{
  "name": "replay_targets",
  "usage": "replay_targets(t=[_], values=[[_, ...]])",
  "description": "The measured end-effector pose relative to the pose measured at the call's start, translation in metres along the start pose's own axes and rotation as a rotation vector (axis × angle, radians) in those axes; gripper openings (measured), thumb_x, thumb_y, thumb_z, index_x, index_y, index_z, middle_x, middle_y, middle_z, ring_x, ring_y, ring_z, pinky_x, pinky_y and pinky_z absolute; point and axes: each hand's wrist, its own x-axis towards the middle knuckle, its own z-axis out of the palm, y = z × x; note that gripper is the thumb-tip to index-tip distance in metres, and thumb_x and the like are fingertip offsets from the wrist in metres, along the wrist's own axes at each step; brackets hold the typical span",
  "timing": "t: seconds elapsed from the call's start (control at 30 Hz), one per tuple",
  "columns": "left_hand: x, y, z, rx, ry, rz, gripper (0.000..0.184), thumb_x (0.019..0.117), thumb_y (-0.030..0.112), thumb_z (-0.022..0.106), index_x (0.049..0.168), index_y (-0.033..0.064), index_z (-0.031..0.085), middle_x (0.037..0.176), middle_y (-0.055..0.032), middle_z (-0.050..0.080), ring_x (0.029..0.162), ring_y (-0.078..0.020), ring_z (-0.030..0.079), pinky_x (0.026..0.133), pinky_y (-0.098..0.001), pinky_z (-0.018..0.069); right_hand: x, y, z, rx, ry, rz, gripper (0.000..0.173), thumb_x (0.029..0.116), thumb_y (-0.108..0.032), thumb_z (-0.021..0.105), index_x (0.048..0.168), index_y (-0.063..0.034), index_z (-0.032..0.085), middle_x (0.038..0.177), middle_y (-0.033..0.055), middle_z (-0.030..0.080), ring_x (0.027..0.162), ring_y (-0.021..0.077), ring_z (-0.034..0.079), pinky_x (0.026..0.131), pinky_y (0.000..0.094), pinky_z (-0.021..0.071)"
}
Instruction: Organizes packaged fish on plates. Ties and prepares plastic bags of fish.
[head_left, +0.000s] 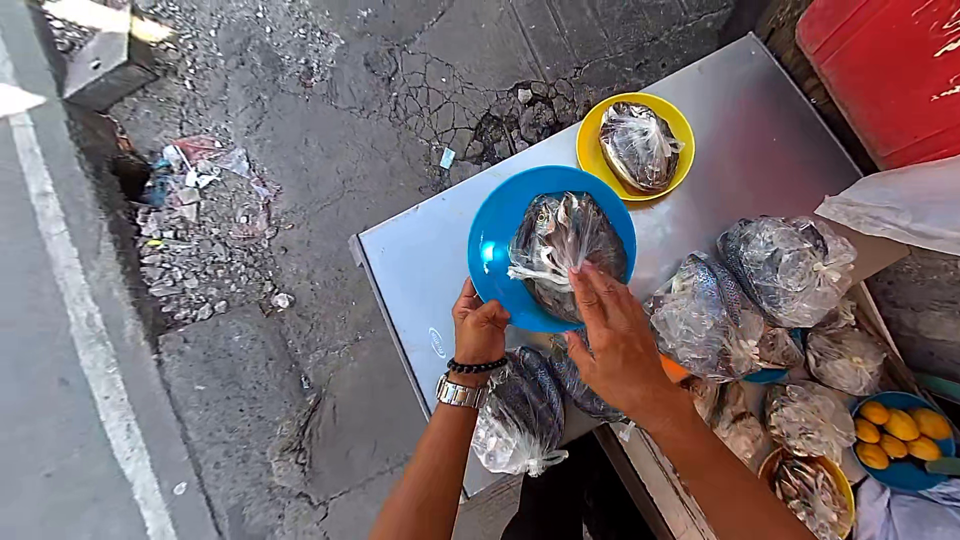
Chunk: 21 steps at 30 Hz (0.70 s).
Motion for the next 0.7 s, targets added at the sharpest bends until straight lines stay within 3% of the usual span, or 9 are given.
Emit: replay_targets(t=[0.1, 0.23, 0.3, 0.37, 0.43, 0.5, 0.57, 0.63, 0.7], values=[[0.045, -0.008, -0.017, 0.027, 0.054, -0.071, 0.056, 0.0762, -0.018, 0.044, 0.123, 0.0088, 0.057, 0.099, -0.0083, 0.071, 0.075, -0.0164, 0.071, 0.059, -0.0327, 0.0598, 0.017, -0.004, 0.035, -0.026, -0.181, 0.024, 0.069, 0.0895, -0.015, 0.071, 0.152, 0.0006, 0.047, 0.162, 0.0197, 0.04, 0.145, 0.0375, 0.045, 0.117, 0.054, 0.0378], [0.072, -0.026, -0.027, 0.083, 0.104, -0.164, 0.058, 0.0764, -0.021, 0.045, 0.125, 0.0097, 0.057, 0.099, -0.0087, 0.07, 0.073, -0.0161, 0.069, 0.056, -0.0315, 0.0573, 0.047, 0.0, 0.045, -0.036, -0.592, 0.165, 0.066, 0.1028, -0.021, 0.057, 0.16, -0.0016, 0.032, 0.172, 0.0162, 0.016, 0.157, 0.0321, 0.021, 0.126, 0.0486, 0.0192], [0.073, -0.031, -0.029, 0.126, 0.082, -0.244, 0.059, 0.0787, -0.02, 0.046, 0.129, 0.01, 0.053, 0.099, -0.0103, 0.068, 0.072, -0.0179, 0.069, 0.056, -0.0332, 0.0581, 0.058, 0.004, 0.045, -0.054, -0.71, 0.194, 0.064, 0.1062, -0.023, 0.053, 0.162, -0.0021, 0.028, 0.172, 0.0177, 0.012, 0.158, 0.0332, 0.018, 0.127, 0.0495, 0.0157], [0.07, -0.018, -0.027, 0.298, -0.004, -0.355, 0.056, 0.0882, -0.015, 0.046, 0.139, 0.0081, 0.044, 0.104, -0.0167, 0.066, 0.073, -0.0249, 0.071, 0.058, -0.0399, 0.0611, 0.06, 0.007, 0.044, -0.065, -0.736, 0.196, 0.063, 0.1069, -0.024, 0.051, 0.162, -0.0025, 0.028, 0.172, 0.018, 0.012, 0.158, 0.0334, 0.018, 0.127, 0.0495, 0.0156], [0.066, 0.007, -0.025, 0.747, -0.112, -0.39, 0.046, 0.1033, 0.0, 0.048, 0.147, 0.0042, 0.035, 0.107, -0.0212, 0.065, 0.075, -0.027, 0.072, 0.063, -0.042, 0.0623, 0.06, 0.007, 0.041, -0.056, -0.751, 0.206, 0.061, 0.1072, -0.023, 0.051, 0.161, -0.003, 0.03, 0.172, 0.0172, 0.012, 0.158, 0.0333, 0.018, 0.127, 0.0514, 0.0153], [0.063, 0.025, -0.026, 1.247, -0.086, -0.177, 0.054, 0.1029, 0.014, 0.056, 0.15, -0.002, 0.034, 0.11, -0.0257, 0.065, 0.083, -0.0365, 0.07, 0.074, -0.0552, 0.0585, 0.057, 0.009, 0.039, -0.049, -0.739, 0.214, 0.059, 0.1068, -0.023, 0.052, 0.16, -0.0041, 0.033, 0.172, 0.017, 0.013, 0.158, 0.0333, 0.017, 0.127, 0.0526, 0.0152], [0.06, 0.038, -0.021, 1.403, -0.053, 0.111, 0.053, 0.0993, 0.014, 0.06, 0.144, -0.0071, 0.042, 0.134, -0.0323, 0.054, 0.103, -0.0477, 0.064, 0.086, -0.0649, 0.052, 0.049, 0.011, 0.042, -0.032, -0.676, 0.204, 0.057, 0.1055, -0.022, 0.053, 0.158, -0.003, 0.038, 0.171, 0.018, 0.018, 0.158, 0.0334, 0.02, 0.127, 0.0502, 0.0179], [0.062, 0.042, -0.007, 1.361, -0.133, 0.219, 0.034, 0.102, 0.015, 0.058, 0.129, -0.0062, 0.055, 0.123, -0.0293, 0.058, 0.092, -0.0408, 0.066, 0.078, -0.0578, 0.0547, 0.041, 0.015, 0.046, 0.014, -0.563, 0.182, 0.053, 0.1034, -0.02, 0.055, 0.152, -0.0006, 0.048, 0.167, 0.0196, 0.029, 0.155, 0.0346, 0.028, 0.125, 0.0477, 0.0236], [0.069, 0.03, 0.006, 1.294, -0.224, 0.157, 0.034, 0.1043, 0.027, 0.058, 0.117, -0.0042, 0.062, 0.109, -0.0251, 0.062, 0.083, -0.0358, 0.066, 0.073, -0.0541, 0.0553, 0.036, 0.018, 0.048, 0.095, -0.44, 0.181, 0.044, 0.1016, -0.018, 0.058, 0.142, 0.0009, 0.059, 0.161, 0.021, 0.04, 0.149, 0.0377, 0.038, 0.122, 0.0489, 0.0309]])
